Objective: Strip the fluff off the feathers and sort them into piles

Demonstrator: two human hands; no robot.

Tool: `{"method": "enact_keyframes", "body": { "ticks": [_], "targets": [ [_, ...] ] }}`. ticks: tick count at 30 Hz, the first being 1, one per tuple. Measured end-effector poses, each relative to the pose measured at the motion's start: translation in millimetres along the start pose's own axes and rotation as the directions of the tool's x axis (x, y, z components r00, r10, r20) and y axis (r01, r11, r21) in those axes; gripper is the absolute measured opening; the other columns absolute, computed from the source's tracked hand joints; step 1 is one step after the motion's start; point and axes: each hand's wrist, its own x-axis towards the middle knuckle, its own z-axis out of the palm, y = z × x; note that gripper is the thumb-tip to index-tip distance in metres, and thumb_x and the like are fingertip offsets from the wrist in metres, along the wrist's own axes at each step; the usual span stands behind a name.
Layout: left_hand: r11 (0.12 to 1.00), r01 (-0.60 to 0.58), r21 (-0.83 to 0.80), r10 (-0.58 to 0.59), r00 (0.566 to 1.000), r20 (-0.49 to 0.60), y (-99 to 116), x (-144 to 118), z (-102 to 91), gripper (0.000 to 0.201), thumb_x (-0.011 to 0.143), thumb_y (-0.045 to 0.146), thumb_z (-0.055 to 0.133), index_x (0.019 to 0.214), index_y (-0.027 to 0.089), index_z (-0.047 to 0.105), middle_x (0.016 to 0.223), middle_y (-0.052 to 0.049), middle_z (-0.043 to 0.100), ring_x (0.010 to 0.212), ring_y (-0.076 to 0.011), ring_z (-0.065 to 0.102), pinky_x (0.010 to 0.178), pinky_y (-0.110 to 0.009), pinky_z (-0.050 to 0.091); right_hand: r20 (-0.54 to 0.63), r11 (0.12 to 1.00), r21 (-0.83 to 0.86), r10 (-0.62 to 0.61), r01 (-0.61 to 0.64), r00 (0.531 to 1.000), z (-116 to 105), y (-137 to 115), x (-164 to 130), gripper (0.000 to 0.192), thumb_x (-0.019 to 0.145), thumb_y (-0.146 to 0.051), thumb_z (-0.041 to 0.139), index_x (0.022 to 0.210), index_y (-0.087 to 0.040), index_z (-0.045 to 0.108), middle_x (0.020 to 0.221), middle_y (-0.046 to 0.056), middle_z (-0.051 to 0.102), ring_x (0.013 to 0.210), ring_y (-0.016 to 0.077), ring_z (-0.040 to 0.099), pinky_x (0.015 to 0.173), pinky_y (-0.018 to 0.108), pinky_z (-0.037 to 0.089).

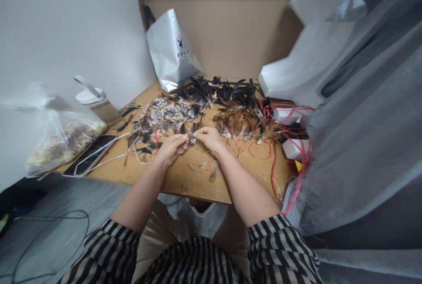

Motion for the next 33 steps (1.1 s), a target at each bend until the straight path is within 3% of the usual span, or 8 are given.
{"method": "enact_keyframes", "body": {
  "ticks": [5, 11, 15, 21, 25, 29, 33],
  "targets": [
    [0.982, -0.033, -0.187, 0.035, 0.999, 0.005, 5, -1, 4.0, 0.026, 0.063, 0.034, 0.064, 0.075, 0.011, 0.063, 0.059, -0.002, 0.056, 0.050, -0.0040, 0.046, 0.041, -0.015, 0.029, 0.052, 0.992, 0.118, 0.037, -0.043, 0.998, 1, -1, -1, 0.021, 0.053, -0.031, 0.068, 0.063, -0.014, 0.062, 0.060, 0.000, 0.062, 0.056, 0.0098, 0.052, 0.063, 0.025, 0.039],
    [0.964, -0.069, -0.256, 0.068, 0.998, -0.012, 5, -1, 5.3, 0.027, 0.065, 0.031, 0.063, 0.083, 0.012, 0.063, 0.082, -0.007, 0.063, 0.055, -0.0054, 0.052, 0.045, -0.016, 0.037, 0.227, 0.922, 0.363, 0.050, -0.132, 0.972, 5, -7, -6, 0.021, 0.053, -0.030, 0.070, 0.064, -0.013, 0.061, 0.059, 0.001, 0.062, 0.059, 0.0104, 0.055, 0.071, 0.028, 0.041],
    [0.951, -0.102, -0.292, 0.095, 0.995, -0.037, 3, 1, 4.3, 0.023, 0.066, 0.031, 0.063, 0.080, 0.013, 0.062, 0.084, -0.006, 0.063, 0.057, -0.0064, 0.055, 0.046, -0.016, 0.039, 0.300, 0.899, 0.403, 0.049, -0.173, 0.953, 7, -13, -10, 0.022, 0.053, -0.031, 0.071, 0.063, -0.013, 0.062, 0.059, 0.001, 0.062, 0.059, 0.0109, 0.056, 0.073, 0.029, 0.042],
    [0.960, -0.092, -0.265, 0.087, 0.996, -0.028, 4, -1, 6.6, 0.021, 0.066, 0.032, 0.062, 0.076, 0.014, 0.058, 0.076, -0.002, 0.062, 0.050, -0.0042, 0.052, 0.042, -0.014, 0.036, 0.286, 0.905, 0.390, 0.053, -0.167, 0.957, 5, -12, -7, 0.022, 0.051, -0.030, 0.071, 0.061, -0.013, 0.062, 0.056, 0.000, 0.061, 0.057, 0.0103, 0.055, 0.071, 0.028, 0.042],
    [0.982, -0.138, -0.132, 0.135, 0.990, -0.026, 5, -2, 7.8, 0.024, 0.067, 0.034, 0.060, 0.073, 0.012, 0.060, 0.064, -0.003, 0.060, 0.048, -0.0050, 0.050, 0.043, -0.015, 0.035, 0.269, 0.924, 0.353, 0.052, -0.149, 0.962, 1, -6, -5, 0.022, 0.052, -0.030, 0.071, 0.062, -0.013, 0.063, 0.058, 0.001, 0.062, 0.057, 0.0100, 0.055, 0.069, 0.027, 0.043],
    [0.986, -0.170, -0.003, 0.169, 0.981, -0.095, 3, 0, 8.2, 0.025, 0.059, 0.029, 0.067, 0.075, 0.011, 0.062, 0.058, -0.003, 0.059, 0.049, -0.0066, 0.050, 0.047, -0.018, 0.037, 0.277, 0.940, 0.315, 0.041, -0.131, 0.960, -2, -6, -4, 0.025, 0.055, -0.034, 0.068, 0.066, -0.013, 0.064, 0.067, 0.005, 0.065, 0.064, 0.0136, 0.059, 0.071, 0.029, 0.044],
    [0.981, -0.185, 0.059, 0.191, 0.975, -0.114, -3, 3, 7.9, 0.026, 0.053, 0.026, 0.070, 0.074, 0.011, 0.064, 0.060, -0.003, 0.061, 0.051, -0.0081, 0.052, 0.050, -0.020, 0.039, 0.183, 0.994, 0.093, 0.036, -0.054, 0.983, -3, -10, -5, 0.023, 0.059, -0.035, 0.064, 0.067, -0.013, 0.064, 0.061, 0.003, 0.063, 0.057, 0.0117, 0.056, 0.063, 0.026, 0.043]
  ]
}}
